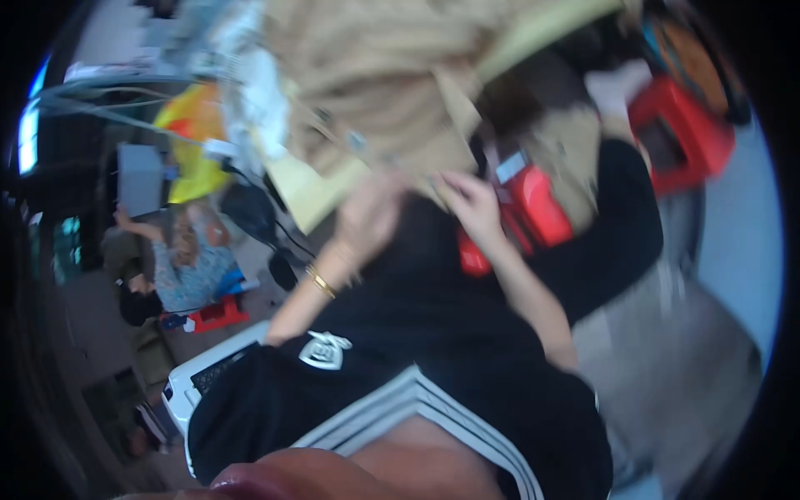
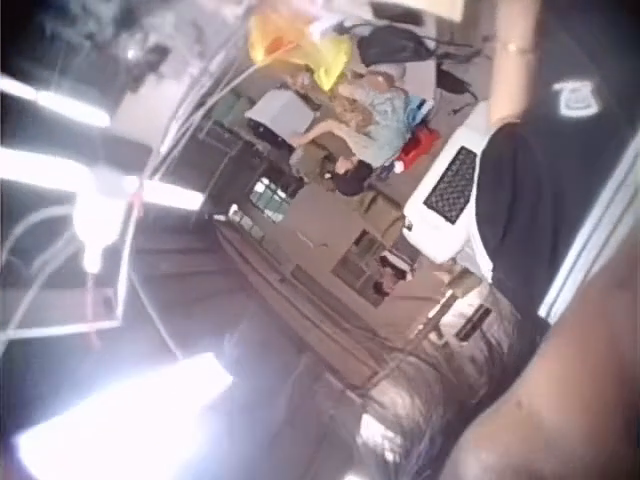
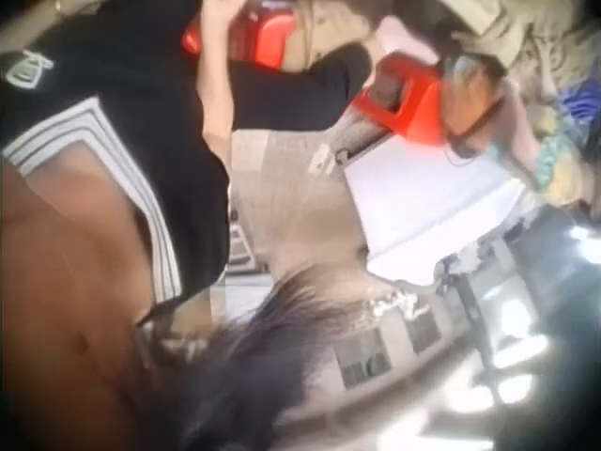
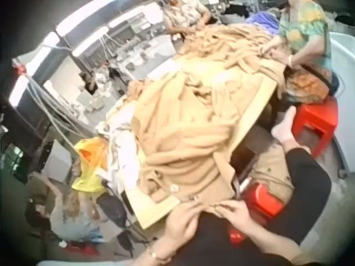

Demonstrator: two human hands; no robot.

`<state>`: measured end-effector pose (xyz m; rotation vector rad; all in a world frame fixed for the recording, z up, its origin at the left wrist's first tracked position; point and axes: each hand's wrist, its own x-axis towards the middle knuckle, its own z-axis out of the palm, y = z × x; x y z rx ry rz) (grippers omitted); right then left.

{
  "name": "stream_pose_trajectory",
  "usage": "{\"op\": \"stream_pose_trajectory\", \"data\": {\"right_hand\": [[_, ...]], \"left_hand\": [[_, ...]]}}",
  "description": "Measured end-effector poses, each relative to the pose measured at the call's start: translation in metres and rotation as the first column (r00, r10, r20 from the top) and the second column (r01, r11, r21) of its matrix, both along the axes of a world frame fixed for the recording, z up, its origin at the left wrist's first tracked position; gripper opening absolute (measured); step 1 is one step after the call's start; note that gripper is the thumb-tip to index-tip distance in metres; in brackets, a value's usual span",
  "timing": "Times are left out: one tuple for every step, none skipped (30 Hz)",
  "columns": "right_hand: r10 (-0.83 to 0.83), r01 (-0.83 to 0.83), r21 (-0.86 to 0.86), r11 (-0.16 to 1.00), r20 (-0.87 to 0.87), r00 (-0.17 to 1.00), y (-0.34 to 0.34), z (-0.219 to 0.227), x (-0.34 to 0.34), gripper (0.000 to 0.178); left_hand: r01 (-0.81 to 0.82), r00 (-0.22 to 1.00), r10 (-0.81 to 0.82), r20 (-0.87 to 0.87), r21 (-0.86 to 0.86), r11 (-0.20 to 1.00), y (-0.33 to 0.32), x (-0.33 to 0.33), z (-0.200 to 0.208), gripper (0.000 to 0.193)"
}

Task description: Trimming excess threads from sweaters using snips in a factory setting.

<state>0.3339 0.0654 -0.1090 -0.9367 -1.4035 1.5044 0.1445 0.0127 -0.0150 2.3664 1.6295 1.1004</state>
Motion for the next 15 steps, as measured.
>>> {"op": "stream_pose_trajectory", "data": {"right_hand": [[0.021,-0.022,-0.015,1.0,-0.071,0.997,-0.002,-0.003,-0.008,0.021],[-0.059,0.059,0.072,0.996,0.0,0.998,-0.003,-0.008,-0.007,0.021],[0.006,-0.021,-0.166,0.986,-0.087,0.996,-0.005,-0.007,-0.004,0.022],[-0.053,0.025,-0.158,0.987,-0.172,0.984,-0.006,-0.013,0.0,0.023],[-0.088,0.076,-0.114,0.991,-0.109,0.99,-0.006,-0.011,0.006,0.024],[-0.084,0.047,-0.164,0.985,-0.225,0.971,-0.007,-0.013,0.008,0.023],[-0.091,0.051,-0.164,0.985,-0.252,0.963,-0.01,-0.007,0.006,0.023],[-0.094,0.053,-0.148,0.987,-0.283,0.955,-0.008,-0.001,0.003,0.023],[-0.073,0.035,-0.153,0.988,-0.249,0.966,-0.009,0.0,0.006,0.023],[-0.078,0.042,-0.16,0.986,-0.227,0.971,-0.012,-0.002,0.008,0.023],[-0.079,0.045,-0.162,0.986,-0.21,0.974,-0.014,-0.002,0.007,0.022],[-0.087,0.051,-0.158,0.986,-0.231,0.969,-0.014,-0.002,0.006,0.023],[-0.091,0.055,-0.16,0.986,-0.227,0.97,-0.015,-0.002,0.004,0.023],[-0.094,0.058,-0.153,0.987,-0.243,0.965,-0.014,-0.002,0.003,0.023],[-0.097,0.061,-0.147,0.987,-0.258,0.961,-0.014,-0.003,0.003,0.023]], "left_hand": [[-0.077,0.996,0.08,0.048,-0.049,0.996,-0.003,-0.005,0.006,0.019],[-0.123,0.984,0.143,0.109,-0.171,0.977,-0.002,-0.004,0.003,0.018],[-0.104,0.99,0.113,0.09,-0.107,0.989,0.003,-0.011,-0.003,0.019],[-0.128,0.967,0.178,0.181,-0.259,0.957,0.006,-0.005,-0.006,0.018],[-0.114,0.965,0.173,0.195,-0.282,0.953,0.008,-0.004,-0.009,0.016],[-0.073,0.967,0.121,0.225,-0.213,0.974,0.009,-0.004,-0.012,0.013],[-0.064,0.942,0.142,0.305,-0.254,0.965,0.006,-0.003,-0.016,0.012],[-0.051,0.913,0.16,0.374,-0.284,0.957,0.006,0.0,-0.012,0.012],[-0.055,0.923,0.152,0.353,-0.27,0.961,0.005,0.002,-0.014,0.012],[-0.059,0.933,0.145,0.331,-0.256,0.965,0.004,0.003,-0.017,0.011],[-0.055,0.931,0.145,0.335,-0.264,0.963,0.005,0.003,-0.019,0.013],[-0.046,0.943,0.129,0.306,-0.264,0.963,0.007,0.004,-0.019,0.014],[-0.037,0.954,0.113,0.277,-0.266,0.963,0.009,0.004,-0.018,0.015],[-0.034,0.955,0.111,0.275,-0.273,0.961,0.013,0.004,-0.02,0.019],[-0.03,0.954,0.11,0.279,-0.274,0.961,0.014,0.004,-0.021,0.019]]}}
